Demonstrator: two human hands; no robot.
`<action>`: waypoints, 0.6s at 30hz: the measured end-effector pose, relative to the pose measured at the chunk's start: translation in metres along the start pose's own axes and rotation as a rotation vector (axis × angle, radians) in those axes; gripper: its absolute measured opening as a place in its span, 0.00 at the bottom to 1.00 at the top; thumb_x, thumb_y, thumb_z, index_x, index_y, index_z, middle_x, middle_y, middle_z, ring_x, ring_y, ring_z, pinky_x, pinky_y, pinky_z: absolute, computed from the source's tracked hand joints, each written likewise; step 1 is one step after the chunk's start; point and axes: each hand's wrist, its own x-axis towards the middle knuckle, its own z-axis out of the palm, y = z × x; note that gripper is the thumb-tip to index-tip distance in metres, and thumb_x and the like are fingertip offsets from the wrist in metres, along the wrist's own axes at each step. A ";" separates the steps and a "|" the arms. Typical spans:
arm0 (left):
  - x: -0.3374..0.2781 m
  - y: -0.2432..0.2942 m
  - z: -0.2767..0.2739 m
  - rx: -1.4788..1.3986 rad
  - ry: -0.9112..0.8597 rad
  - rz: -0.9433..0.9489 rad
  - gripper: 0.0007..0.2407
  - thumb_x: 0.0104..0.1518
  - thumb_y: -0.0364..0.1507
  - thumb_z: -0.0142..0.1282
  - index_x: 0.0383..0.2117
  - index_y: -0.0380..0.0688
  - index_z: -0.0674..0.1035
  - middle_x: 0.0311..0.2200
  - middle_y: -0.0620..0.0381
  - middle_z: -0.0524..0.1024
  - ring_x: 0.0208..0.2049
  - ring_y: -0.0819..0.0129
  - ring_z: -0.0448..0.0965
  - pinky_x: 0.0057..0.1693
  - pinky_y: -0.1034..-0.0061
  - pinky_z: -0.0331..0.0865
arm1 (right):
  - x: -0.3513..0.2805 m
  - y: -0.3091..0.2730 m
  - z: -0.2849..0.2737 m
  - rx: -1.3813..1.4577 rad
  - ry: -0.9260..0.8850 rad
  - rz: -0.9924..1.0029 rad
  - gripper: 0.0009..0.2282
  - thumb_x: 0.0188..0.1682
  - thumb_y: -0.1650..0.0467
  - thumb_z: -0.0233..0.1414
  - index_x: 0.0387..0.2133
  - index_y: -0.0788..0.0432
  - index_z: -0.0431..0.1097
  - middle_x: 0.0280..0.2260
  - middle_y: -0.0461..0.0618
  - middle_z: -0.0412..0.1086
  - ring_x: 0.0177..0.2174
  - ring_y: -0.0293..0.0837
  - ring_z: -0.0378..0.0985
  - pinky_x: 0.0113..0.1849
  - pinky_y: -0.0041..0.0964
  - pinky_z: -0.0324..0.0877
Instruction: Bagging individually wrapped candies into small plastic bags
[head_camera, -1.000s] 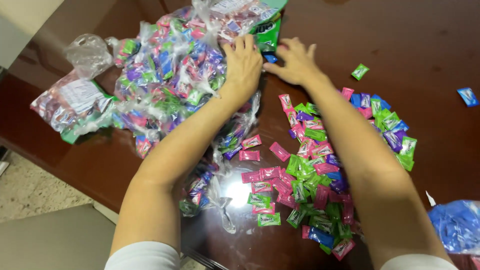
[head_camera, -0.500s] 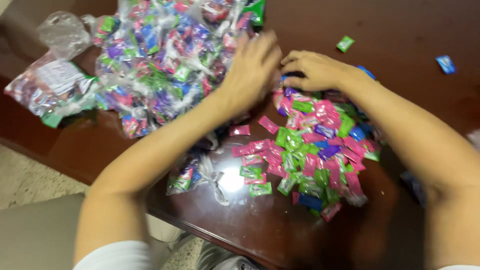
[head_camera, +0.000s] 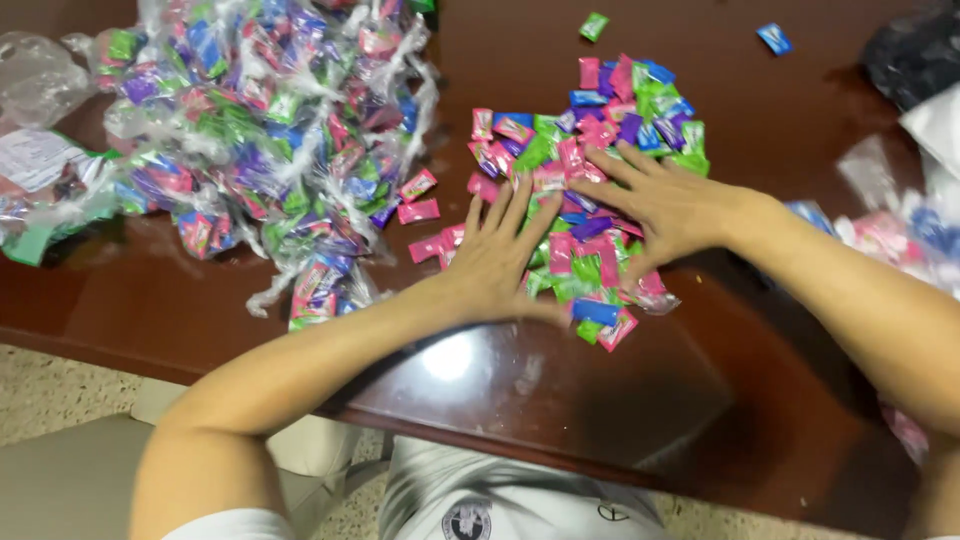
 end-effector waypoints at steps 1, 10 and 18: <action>0.011 0.001 0.006 -0.010 0.118 0.003 0.57 0.38 0.72 0.52 0.73 0.56 0.42 0.73 0.34 0.36 0.71 0.32 0.41 0.66 0.34 0.40 | 0.001 0.004 0.009 -0.051 0.143 -0.058 0.61 0.22 0.45 0.68 0.71 0.39 0.37 0.73 0.53 0.29 0.68 0.64 0.35 0.60 0.66 0.48; 0.100 -0.027 -0.011 -0.148 0.534 0.196 0.09 0.50 0.24 0.57 0.35 0.42 0.71 0.32 0.45 0.71 0.36 0.45 0.72 0.43 0.54 0.64 | 0.019 0.032 0.008 0.083 0.544 -0.115 0.20 0.51 0.59 0.56 0.50 0.58 0.67 0.45 0.56 0.68 0.41 0.57 0.69 0.44 0.52 0.65; 0.091 -0.025 -0.068 -0.120 0.289 -0.093 0.22 0.57 0.35 0.63 0.56 0.44 0.69 0.48 0.41 0.70 0.48 0.41 0.75 0.48 0.48 0.69 | -0.034 0.041 -0.043 0.101 0.616 -0.105 0.23 0.49 0.67 0.59 0.58 0.61 0.67 0.52 0.62 0.70 0.51 0.61 0.72 0.53 0.54 0.62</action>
